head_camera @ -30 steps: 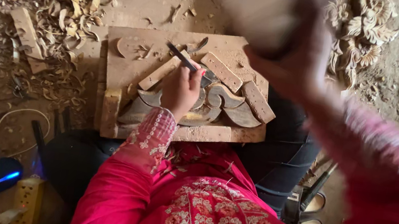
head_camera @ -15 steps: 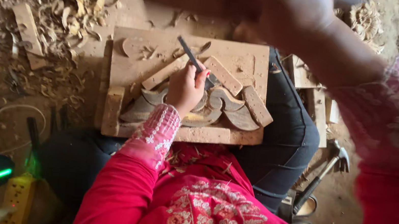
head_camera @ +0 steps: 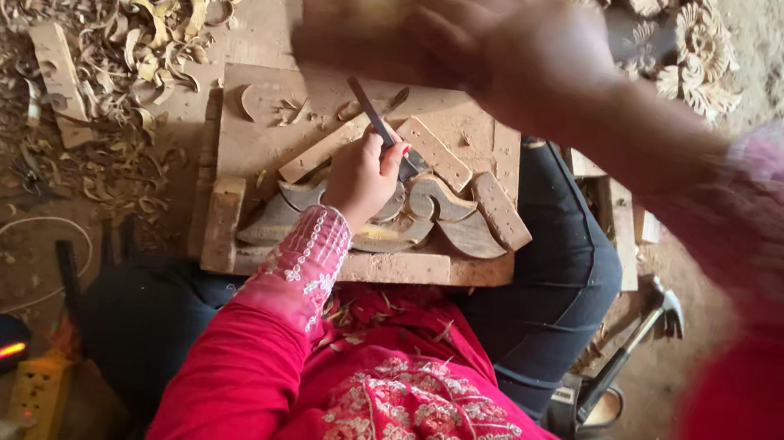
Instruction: The person carves a decorative pattern into a piece of wood using a chisel and a wooden mallet. They repeatedly strike the chisel to shape the wood, creating a floral design.
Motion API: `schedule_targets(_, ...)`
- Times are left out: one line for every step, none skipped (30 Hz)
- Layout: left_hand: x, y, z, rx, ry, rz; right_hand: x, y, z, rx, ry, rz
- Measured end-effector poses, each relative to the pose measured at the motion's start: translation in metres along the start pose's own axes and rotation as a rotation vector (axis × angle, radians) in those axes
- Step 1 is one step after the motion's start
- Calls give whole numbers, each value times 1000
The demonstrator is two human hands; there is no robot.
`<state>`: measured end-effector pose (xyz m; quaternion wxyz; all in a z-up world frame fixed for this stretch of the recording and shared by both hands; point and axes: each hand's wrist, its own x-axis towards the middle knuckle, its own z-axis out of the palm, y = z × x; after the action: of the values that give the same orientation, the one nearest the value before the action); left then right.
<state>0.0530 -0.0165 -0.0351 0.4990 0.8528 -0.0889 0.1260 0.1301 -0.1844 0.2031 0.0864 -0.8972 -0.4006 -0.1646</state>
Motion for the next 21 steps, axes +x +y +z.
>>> schedule_targets(0,1,-1,0,-7,3,-9,6,3,-142,-212,-157)
schedule_targets(4,3,0,17,6,24,-17,13,5,-139,-138,-163)
schedule_targets(7,5,0,34,19,45,-25,18,7,-135,-65,-169)
schedule_targets(4,6,1,49,32,53,-36,21,13,-122,-2,-180)
schedule_targets(1,8,2,52,59,75,-51,18,19,97,23,22)
schedule_targets(-3,10,1,57,88,96,-70,11,25,315,49,222)
schedule_targets(-6,12,2,61,117,118,-89,5,31,532,74,423)
schedule_targets(-7,13,0,38,83,54,-109,0,36,502,97,430)
schedule_targets(-8,14,-1,15,48,-10,-131,-6,41,471,119,438)
schedule_targets(-6,15,-2,-11,22,-76,-154,-15,44,488,12,649)
schedule_targets(-4,16,-2,-9,32,-51,-177,-25,45,501,-101,859)
schedule_targets(-3,18,-3,-5,43,-31,-198,-33,45,409,-138,822)
schedule_targets(-1,19,-2,-1,53,-10,-215,-40,47,317,-173,783)
schedule_targets(0,20,-2,-262,45,-122,-231,-50,49,354,-251,897)
schedule_targets(3,22,2,-522,39,-235,-243,-58,53,390,-330,1009)
schedule_targets(4,25,6,-781,32,-352,-252,-66,57,400,-316,1046)
schedule_targets(2,29,12,-988,88,-337,-259,-72,60,409,-302,1083)
schedule_targets(1,33,19,-1194,143,-317,-263,-78,64,418,-284,1123)
schedule_targets(-3,36,22,-1398,202,-294,-265,-82,66,396,-254,1094)
schedule_targets(-3,36,24,-1396,197,-327,-262,-81,69,371,-218,1056)
schedule_targets(-5,37,26,-1394,193,-360,-260,-79,71,346,-182,1017)
